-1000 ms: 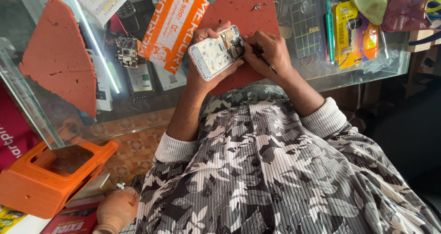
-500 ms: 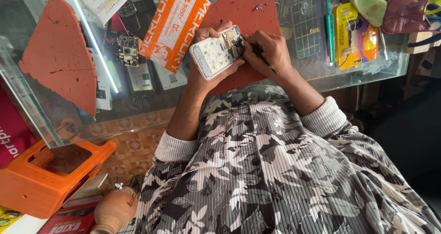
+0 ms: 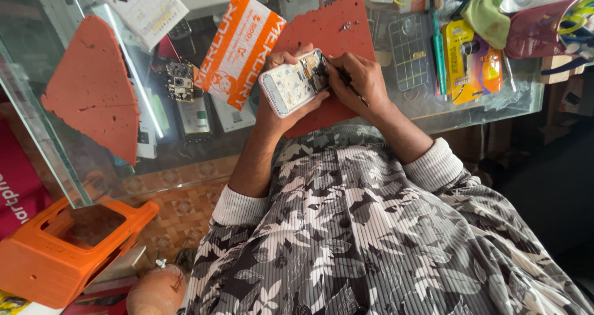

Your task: The person works on the internal components of a disassembled phone, using a small tool to scrape and probe different areas of the circuitry while holding the device on a red mat.

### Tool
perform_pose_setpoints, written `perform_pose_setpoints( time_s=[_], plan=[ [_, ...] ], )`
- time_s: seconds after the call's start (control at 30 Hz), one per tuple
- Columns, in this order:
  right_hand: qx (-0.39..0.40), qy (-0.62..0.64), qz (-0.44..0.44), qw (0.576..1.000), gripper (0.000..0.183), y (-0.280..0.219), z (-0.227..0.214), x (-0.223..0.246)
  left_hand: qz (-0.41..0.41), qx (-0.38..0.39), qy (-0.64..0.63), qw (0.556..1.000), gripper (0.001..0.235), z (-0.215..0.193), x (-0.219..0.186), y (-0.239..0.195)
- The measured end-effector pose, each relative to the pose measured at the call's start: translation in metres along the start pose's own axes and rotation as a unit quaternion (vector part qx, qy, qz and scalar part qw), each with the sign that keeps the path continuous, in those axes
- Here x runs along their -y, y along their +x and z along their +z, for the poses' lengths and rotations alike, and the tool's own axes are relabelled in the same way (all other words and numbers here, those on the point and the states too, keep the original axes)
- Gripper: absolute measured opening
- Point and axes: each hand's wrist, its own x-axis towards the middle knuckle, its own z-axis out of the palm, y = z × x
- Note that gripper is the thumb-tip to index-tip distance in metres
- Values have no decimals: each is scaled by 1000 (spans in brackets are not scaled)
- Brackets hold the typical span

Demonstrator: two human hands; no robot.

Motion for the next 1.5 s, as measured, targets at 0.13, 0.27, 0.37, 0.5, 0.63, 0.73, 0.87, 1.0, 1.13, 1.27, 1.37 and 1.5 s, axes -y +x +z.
perform_pose_setpoints(
  time_s=[0.13,0.27,0.37,0.5,0.63,0.73,0.87,1.0,1.13,1.27,1.37,1.5],
  plan=[
    [5,2,-10,1000,10,4,-3,7,-12,-1,-14,1000,75,-2,0,-1],
    [13,2,-31,999,10,6,-7,9,-13,9,-29,999,75,-4,-4,2],
    [18,8,-40,999,13,5,-8,2,-46,16,-51,998,73,-8,-9,3],
    [34,-4,-2,999,18,5,-3,-6,-43,34,-15,998,73,-10,-13,6],
    [-7,-28,-40,999,10,5,1,-1,-57,38,-42,997,71,-10,-16,8],
    [-7,-56,-39,998,9,6,2,1,-59,40,-61,996,70,-10,-16,8],
    [-16,-39,-46,998,10,6,2,4,-59,44,-52,996,70,-13,-17,9],
    [-10,-18,-43,999,10,11,3,2,-61,46,-69,995,69,-12,-17,10],
    [0,11,-41,999,11,13,2,4,-62,55,-51,995,71,-14,-17,12],
    [-3,8,-31,999,11,11,3,4,-58,48,-59,995,70,-13,-16,12],
    [-15,8,-19,1000,11,10,5,2,-57,46,-49,996,71,-13,-15,11],
    [-16,24,-9,1000,13,10,2,5,-63,46,-54,995,70,-14,-17,11]
  ],
)
